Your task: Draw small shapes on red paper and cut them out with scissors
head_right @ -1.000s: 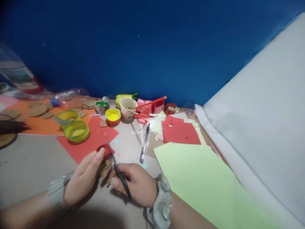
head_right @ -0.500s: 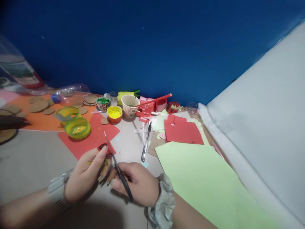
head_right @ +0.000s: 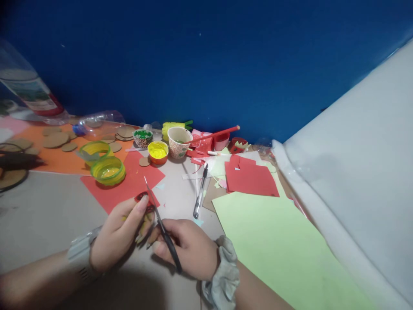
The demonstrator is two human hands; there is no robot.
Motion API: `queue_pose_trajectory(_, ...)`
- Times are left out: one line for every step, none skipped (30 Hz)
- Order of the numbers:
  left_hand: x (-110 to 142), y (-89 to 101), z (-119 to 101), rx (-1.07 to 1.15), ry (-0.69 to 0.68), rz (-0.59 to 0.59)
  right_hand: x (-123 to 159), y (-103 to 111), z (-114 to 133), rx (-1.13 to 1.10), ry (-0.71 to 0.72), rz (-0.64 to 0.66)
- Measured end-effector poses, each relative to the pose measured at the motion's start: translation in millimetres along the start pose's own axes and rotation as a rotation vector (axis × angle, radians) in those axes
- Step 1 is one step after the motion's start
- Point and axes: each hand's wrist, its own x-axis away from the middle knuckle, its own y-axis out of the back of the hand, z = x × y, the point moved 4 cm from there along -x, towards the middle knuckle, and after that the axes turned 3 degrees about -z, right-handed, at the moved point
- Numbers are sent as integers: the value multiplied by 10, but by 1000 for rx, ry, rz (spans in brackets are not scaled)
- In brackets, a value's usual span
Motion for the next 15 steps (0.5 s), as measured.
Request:
queue_pose_trajectory(0,1,1,-6,-2,-2,-3,1,4,-4,3,-4)
queue_pose_trajectory(-1,1,1,-12,-5,-1,-6,2,9,-8,7,-8)
queue_pose_trajectory(-3,0,1,-19,-8,1,-9,3,17,-15,13,-10)
queue_pose_trajectory(-7,-1,0,-25,-13,4,-12,4,25,-22,19,-11)
queue_pose_trajectory(-11,-2,-3,-30,-18,6,-15,6,32,-28,22,-12)
queue_pose_trajectory(-15,-3,-5,-33,-24,8,-17,8,37,-29,22,-13)
queue_pose_trajectory(-18,-3,-6,-35,-26,9,-19,12,42,-27,21,-16)
queue_pose_trajectory(-20,-2,-4,-35,-27,12,-20,15,44,-24,17,-16)
queue_pose_trajectory(-20,-1,-1,-32,-27,14,-21,18,46,-24,13,-14)
queue_pose_trajectory(-18,0,5,-25,-29,18,-22,20,49,-26,13,-11)
queue_pose_trajectory(-14,1,13,-16,-30,21,-23,20,53,-33,16,-6)
queue_pose_trajectory(-8,2,20,-5,-33,24,-24,20,57,-44,21,-1)
queue_pose_trajectory(-2,3,28,5,-38,28,-25,20,61,-57,26,3)
queue_pose_trajectory(3,4,33,11,-45,29,-27,22,63,-67,29,1)
queue_pose_trajectory(7,6,38,10,-48,28,-28,24,66,-73,32,-5)
